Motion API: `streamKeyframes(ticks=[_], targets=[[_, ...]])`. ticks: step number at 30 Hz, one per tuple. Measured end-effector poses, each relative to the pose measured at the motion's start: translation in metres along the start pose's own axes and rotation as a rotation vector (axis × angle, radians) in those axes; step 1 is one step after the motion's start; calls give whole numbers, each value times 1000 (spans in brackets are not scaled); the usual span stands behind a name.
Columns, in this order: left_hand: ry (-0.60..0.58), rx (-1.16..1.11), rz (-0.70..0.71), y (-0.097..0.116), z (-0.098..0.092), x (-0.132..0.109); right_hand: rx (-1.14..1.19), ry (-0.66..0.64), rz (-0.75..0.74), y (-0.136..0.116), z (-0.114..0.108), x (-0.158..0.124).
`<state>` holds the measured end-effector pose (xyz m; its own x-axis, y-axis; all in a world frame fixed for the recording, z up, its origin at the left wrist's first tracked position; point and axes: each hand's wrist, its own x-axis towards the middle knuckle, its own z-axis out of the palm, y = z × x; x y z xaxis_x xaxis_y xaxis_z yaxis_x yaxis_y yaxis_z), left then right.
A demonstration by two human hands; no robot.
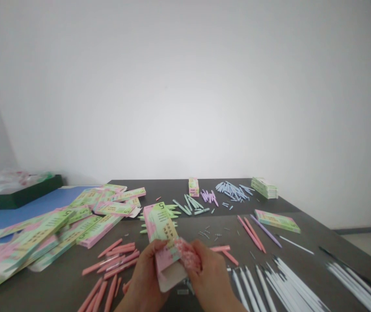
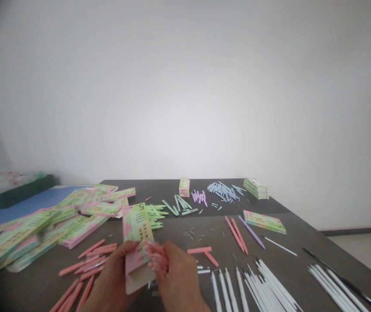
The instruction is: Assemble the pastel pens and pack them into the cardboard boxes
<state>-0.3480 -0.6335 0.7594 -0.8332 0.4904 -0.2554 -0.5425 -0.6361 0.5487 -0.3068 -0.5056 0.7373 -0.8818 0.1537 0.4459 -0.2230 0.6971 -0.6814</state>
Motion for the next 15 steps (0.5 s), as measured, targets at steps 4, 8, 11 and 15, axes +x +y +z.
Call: streamKeyframes(ticks=[4,8,11,15], targets=[[-81,-1,-114,5,-5,-2,-47,-68,-69,6,-8,3],[-100,107,-178,8,-4,-5,-35,-116,16,8,-18,10],[-44,126,-100,3,1,-5,-76,-104,21,5,-18,9],[69,106,-2,-5,4,-4,-19,-82,20,1,-13,5]])
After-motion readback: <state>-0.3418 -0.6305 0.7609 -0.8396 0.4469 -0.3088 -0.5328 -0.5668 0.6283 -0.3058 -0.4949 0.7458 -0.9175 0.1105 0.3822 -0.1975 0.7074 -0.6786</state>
